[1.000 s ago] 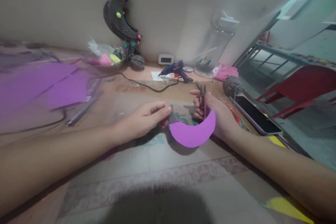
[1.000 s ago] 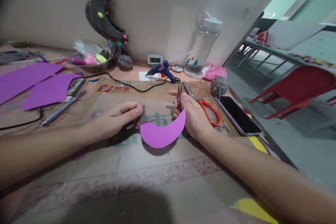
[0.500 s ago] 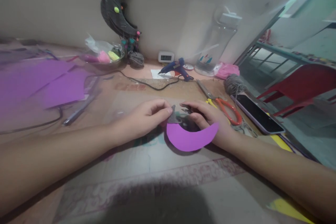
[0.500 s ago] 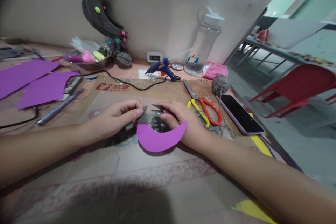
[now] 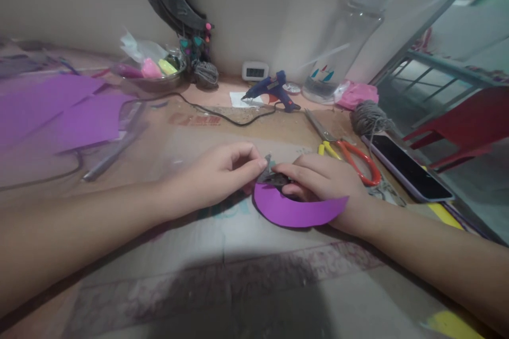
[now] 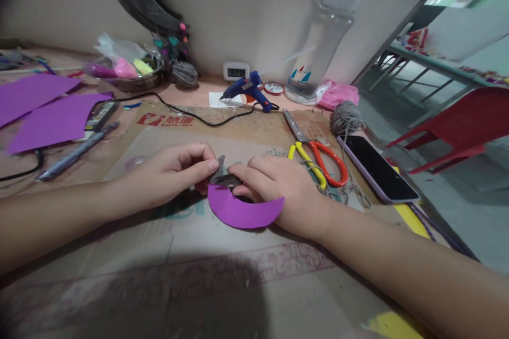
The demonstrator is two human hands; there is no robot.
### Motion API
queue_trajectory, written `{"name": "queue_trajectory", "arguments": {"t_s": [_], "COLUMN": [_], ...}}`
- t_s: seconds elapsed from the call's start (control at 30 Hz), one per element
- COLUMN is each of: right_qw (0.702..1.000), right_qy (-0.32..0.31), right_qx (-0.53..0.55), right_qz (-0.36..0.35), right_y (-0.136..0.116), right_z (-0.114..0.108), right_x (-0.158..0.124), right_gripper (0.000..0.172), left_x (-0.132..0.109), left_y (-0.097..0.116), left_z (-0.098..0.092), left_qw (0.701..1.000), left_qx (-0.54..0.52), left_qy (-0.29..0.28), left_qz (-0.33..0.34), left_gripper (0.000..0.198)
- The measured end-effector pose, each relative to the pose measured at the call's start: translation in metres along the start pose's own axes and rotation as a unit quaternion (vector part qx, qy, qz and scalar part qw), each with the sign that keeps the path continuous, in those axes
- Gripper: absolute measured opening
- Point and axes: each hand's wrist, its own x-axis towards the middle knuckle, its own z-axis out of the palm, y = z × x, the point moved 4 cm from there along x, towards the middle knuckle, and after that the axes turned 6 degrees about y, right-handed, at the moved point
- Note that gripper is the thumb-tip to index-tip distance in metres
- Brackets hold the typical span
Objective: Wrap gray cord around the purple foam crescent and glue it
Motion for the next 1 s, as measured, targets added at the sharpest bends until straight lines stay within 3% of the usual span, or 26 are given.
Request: {"name": "queue_trajectory", "arguments": {"t_s": [0.67, 1.0], "right_qw": [0.999, 1.000], "right_qy": [-0.020, -0.025], "right_qx": [-0.046, -0.004], "right_qz": [-0.013, 0.015], "right_y": [-0.0050, -0.0005], "right_z": [0.0012, 0.0031], "right_x": [0.0027, 0.0020], "right_gripper": [0.035, 0.035], "left_x": [0.0032, 0.0039], "left_y": [-0.0030, -0.0050], "left_z": [0.0014, 0.0012], "left_qw": [0.999, 0.998], "left_qx": [-0.043, -0.060], "left_qy": [-0.024, -0.028], "left_qz": [-0.017, -0.019], "left_gripper": [0.025, 0.025]}}
